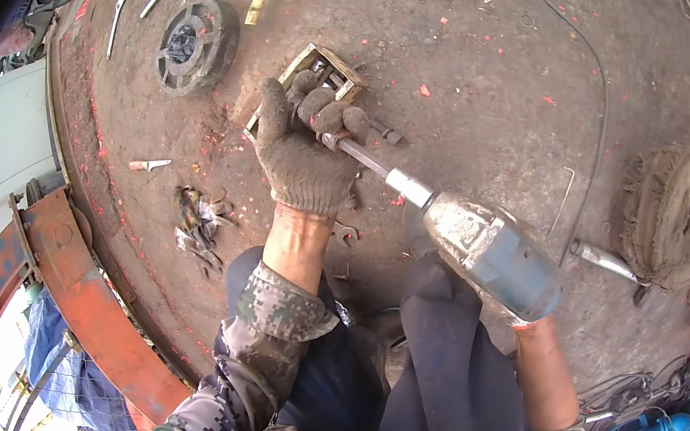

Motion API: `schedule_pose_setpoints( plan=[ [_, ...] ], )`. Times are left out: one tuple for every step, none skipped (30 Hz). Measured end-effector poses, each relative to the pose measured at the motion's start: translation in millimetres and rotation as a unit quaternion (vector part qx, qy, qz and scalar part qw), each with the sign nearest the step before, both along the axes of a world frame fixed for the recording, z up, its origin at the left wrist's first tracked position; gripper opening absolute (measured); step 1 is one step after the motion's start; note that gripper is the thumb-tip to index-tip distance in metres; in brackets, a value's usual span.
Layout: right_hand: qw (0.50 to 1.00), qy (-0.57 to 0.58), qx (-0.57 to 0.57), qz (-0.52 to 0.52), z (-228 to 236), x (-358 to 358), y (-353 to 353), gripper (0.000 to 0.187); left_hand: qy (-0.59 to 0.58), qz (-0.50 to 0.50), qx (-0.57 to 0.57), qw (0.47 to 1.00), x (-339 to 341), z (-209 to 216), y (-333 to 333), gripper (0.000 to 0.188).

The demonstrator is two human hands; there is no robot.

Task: The person sits on the floor and uses a cordless impact driver to tighten bolts onto metal rods. They repeatedly pick up bolts, attach them to the rods, and use the tool to secure them before placing the assembled parts on the floor.

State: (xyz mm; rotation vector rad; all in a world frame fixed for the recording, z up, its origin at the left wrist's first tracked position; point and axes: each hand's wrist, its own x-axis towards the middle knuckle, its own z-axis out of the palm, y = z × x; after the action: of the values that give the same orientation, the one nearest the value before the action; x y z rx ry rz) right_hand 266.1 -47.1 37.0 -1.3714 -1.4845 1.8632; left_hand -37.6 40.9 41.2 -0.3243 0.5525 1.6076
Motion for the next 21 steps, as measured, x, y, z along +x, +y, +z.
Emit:
schedule_pose_setpoints(
  plan=[
    [1.000,0.005,-0.002,0.001,-4.8,-2.9,-1.2,0.052,-0.014,0.005,-0.015,1.000,-2.9,3.7,-0.9,0.036],
    [1.000,0.012,-0.004,0.002,-7.6,-5.0,-2.8,0.052,0.020,0.001,0.002,1.000,-5.1,4.3,-4.0,0.039],
    [1.000,0.018,-0.005,0.003,-10.2,-6.0,-2.7,0.052,0.053,-0.003,0.020,0.998,-6.2,4.6,-7.5,0.041],
    [1.000,0.015,-0.005,0.003,-9.5,-5.4,-3.0,0.052,0.080,-0.009,0.038,0.996,-6.2,4.0,-9.1,0.043],
    [1.000,0.013,-0.005,0.003,-9.4,-5.8,-2.5,0.052,0.088,-0.012,0.036,0.995,-7.0,3.1,-8.9,0.046],
    [1.000,0.010,-0.005,0.002,-8.8,-6.9,-3.5,0.052,0.098,-0.015,0.034,0.995,-8.1,1.9,-7.9,0.048],
    [1.000,0.009,-0.006,0.003,-8.8,-5.9,-5.9,0.052,0.106,-0.017,0.032,0.994,-7.0,2.0,-6.3,0.051],
    [1.000,0.009,-0.007,0.001,-8.7,-5.7,-6.8,0.052,0.114,-0.015,-0.015,0.993,-5.7,3.2,-4.4,0.052],
    [1.000,0.007,-0.008,-0.001,-9.0,-6.1,-6.8,0.052,0.121,-0.012,-0.062,0.991,-4.3,5.4,-1.8,0.054],
    [1.000,0.005,-0.008,-0.005,-9.0,-4.7,-6.6,0.051,0.128,-0.010,-0.108,0.986,-0.8,9.2,3.0,0.055],
    [1.000,0.003,-0.010,-0.006,-7.5,-1.6,-7.0,0.051,0.118,0.000,-0.122,0.986,2.5,12.4,4.4,0.054],
    [1.000,0.000,-0.011,-0.008,-5.7,1.0,-6.9,0.051,0.121,-0.005,-0.115,0.986,4.7,16.3,5.5,0.053],
    [1.000,0.001,-0.011,-0.008,-4.9,0.8,-7.1,0.051,0.126,-0.009,-0.108,0.986,3.4,22.0,4.3,0.053],
    [1.000,0.001,-0.011,-0.009,-4.1,0.3,-7.2,0.051,0.131,-0.014,-0.102,0.986,1.0,25.5,3.3,0.053],
    [1.000,0.001,-0.012,-0.010,-4.2,-0.1,-6.9,0.051,0.141,-0.034,-0.079,0.986,-6.6,15.3,0.3,0.054],
    [1.000,0.001,-0.011,-0.010,-4.9,-0.3,-5.9,0.051,0.137,-0.031,-0.081,0.987,-6.3,13.6,-0.2,0.055],
    [1.000,-0.001,-0.012,-0.011,-5.5,0.2,-6.1,0.051,0.133,-0.027,-0.083,0.987,-5.4,12.7,-0.6,0.056],
    [1.000,0.001,-0.014,-0.012,-5.5,-0.6,-6.3,0.051,0.129,-0.023,-0.085,0.988,-5.5,12.8,-0.9,0.056],
    [1.000,0.003,-0.013,-0.010,-5.6,-1.4,-6.2,0.050,0.115,-0.020,-0.082,0.990,-6.6,15.1,-1.2,0.056],
    [1.000,0.006,-0.013,-0.009,-6.3,-3.6,-5.5,0.050,0.101,-0.016,-0.078,0.992,-8.2,18.8,-1.5,0.057],
    [1.000,0.011,-0.012,-0.008,-7.5,-6.7,-4.0,0.050,0.088,-0.012,-0.075,0.993,-10.1,22.4,-1.8,0.057]
  ],
)
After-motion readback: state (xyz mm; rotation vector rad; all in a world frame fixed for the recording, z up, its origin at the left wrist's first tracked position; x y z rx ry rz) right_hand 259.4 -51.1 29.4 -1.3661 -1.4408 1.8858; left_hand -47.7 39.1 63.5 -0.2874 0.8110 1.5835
